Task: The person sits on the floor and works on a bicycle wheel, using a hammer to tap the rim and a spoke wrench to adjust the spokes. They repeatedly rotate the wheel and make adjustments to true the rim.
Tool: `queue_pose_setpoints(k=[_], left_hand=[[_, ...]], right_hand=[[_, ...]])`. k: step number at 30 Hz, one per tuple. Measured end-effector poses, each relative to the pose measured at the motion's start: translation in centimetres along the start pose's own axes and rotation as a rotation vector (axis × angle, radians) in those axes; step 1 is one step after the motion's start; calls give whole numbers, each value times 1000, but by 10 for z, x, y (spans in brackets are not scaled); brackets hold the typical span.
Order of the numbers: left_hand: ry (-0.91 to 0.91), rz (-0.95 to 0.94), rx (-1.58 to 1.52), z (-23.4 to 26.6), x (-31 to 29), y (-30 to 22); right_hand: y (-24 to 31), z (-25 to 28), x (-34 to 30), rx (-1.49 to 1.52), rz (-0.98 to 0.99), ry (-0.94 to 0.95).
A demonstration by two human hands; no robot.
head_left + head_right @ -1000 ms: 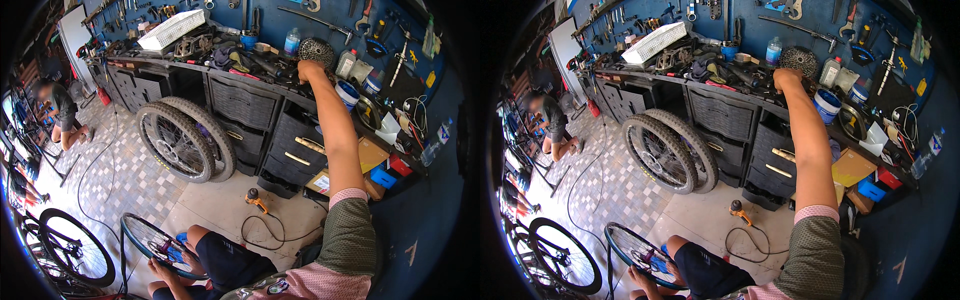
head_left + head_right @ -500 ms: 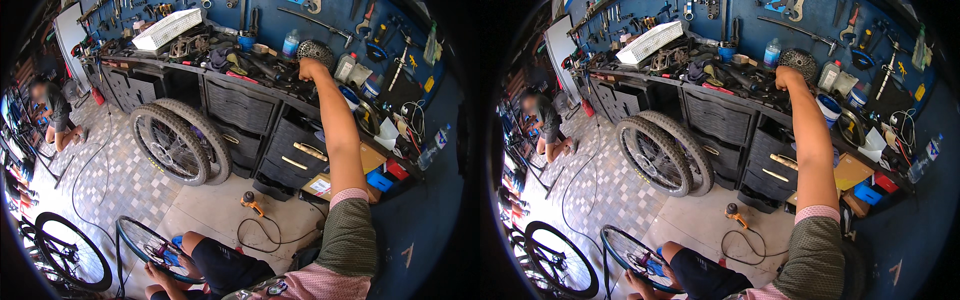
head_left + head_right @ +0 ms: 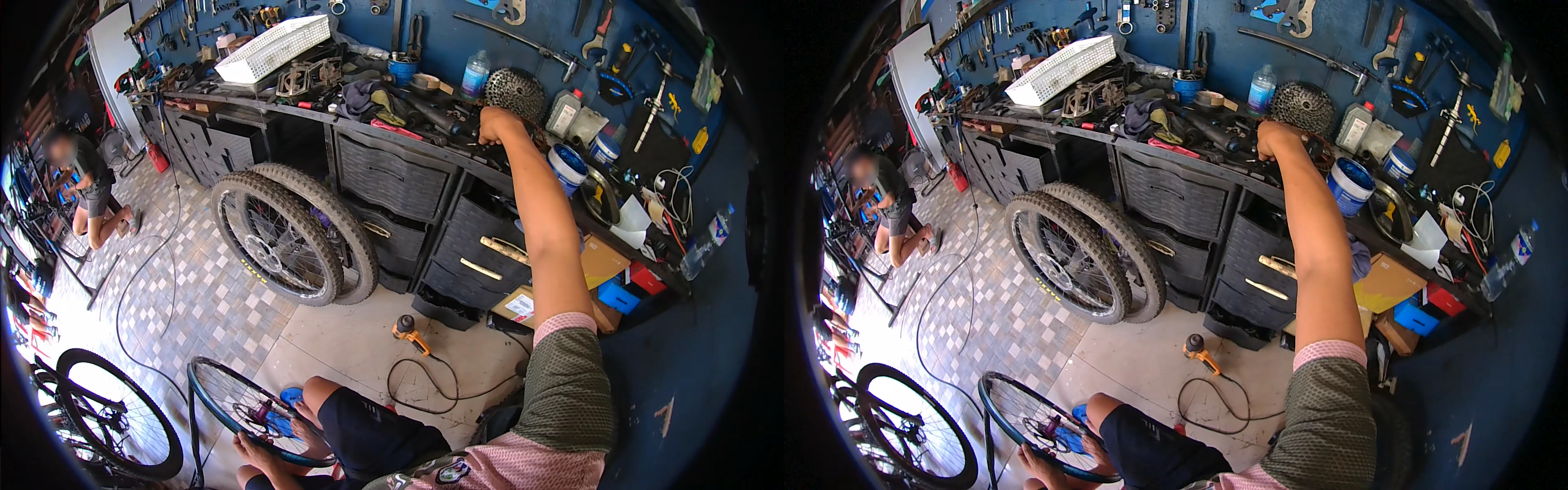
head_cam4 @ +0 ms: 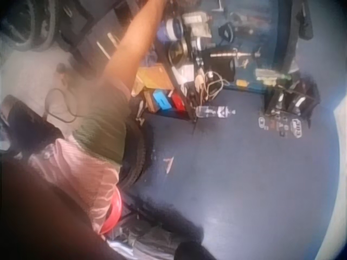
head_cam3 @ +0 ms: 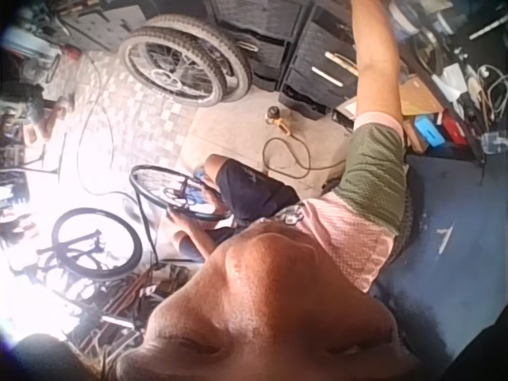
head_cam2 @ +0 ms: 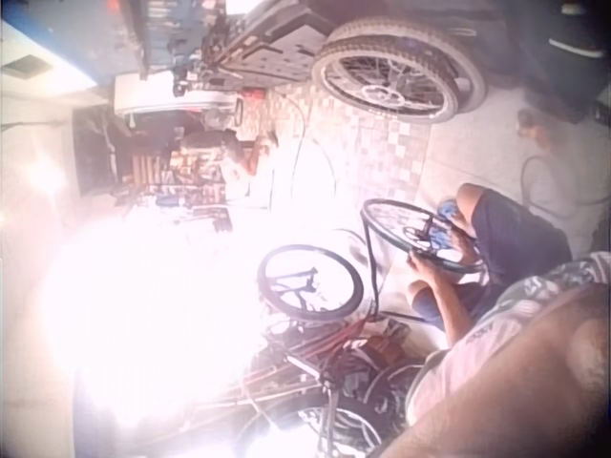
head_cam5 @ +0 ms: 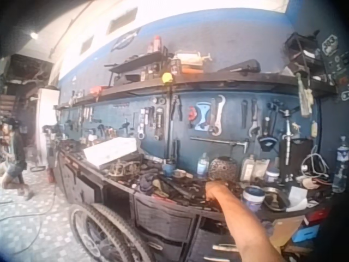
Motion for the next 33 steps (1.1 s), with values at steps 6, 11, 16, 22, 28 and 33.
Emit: queue_pose_setpoints(k=[6,11,16,22,28,33], left_hand=[[-1,15,1,4,0,5],[-2,10,8,0,-7,-1],[21,9,-6,2,-2,4],[59,38,-15,-20,7,-7],[166,143,14,-52,49,-17],[530,-266,746,-75,91,-56]], right_hand=[[0,-2,2,38,21,-2],[5,-4,0,49,-2,10],[1,7,-15,100,9,-63],[-23,37,-23,416,315,-424],[116,12,-107,587,804,-632],[230,-103,-153,494,1097,-352]])
Point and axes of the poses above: each hand's wrist, its own x-axis towards the middle knuckle, its own z-axis out of the back of the hand, y = z × x, the point moved 5 cm from there along x, towards the middle knuckle, and after that the axes turned 8 degrees about y, right-handed, at the moved point
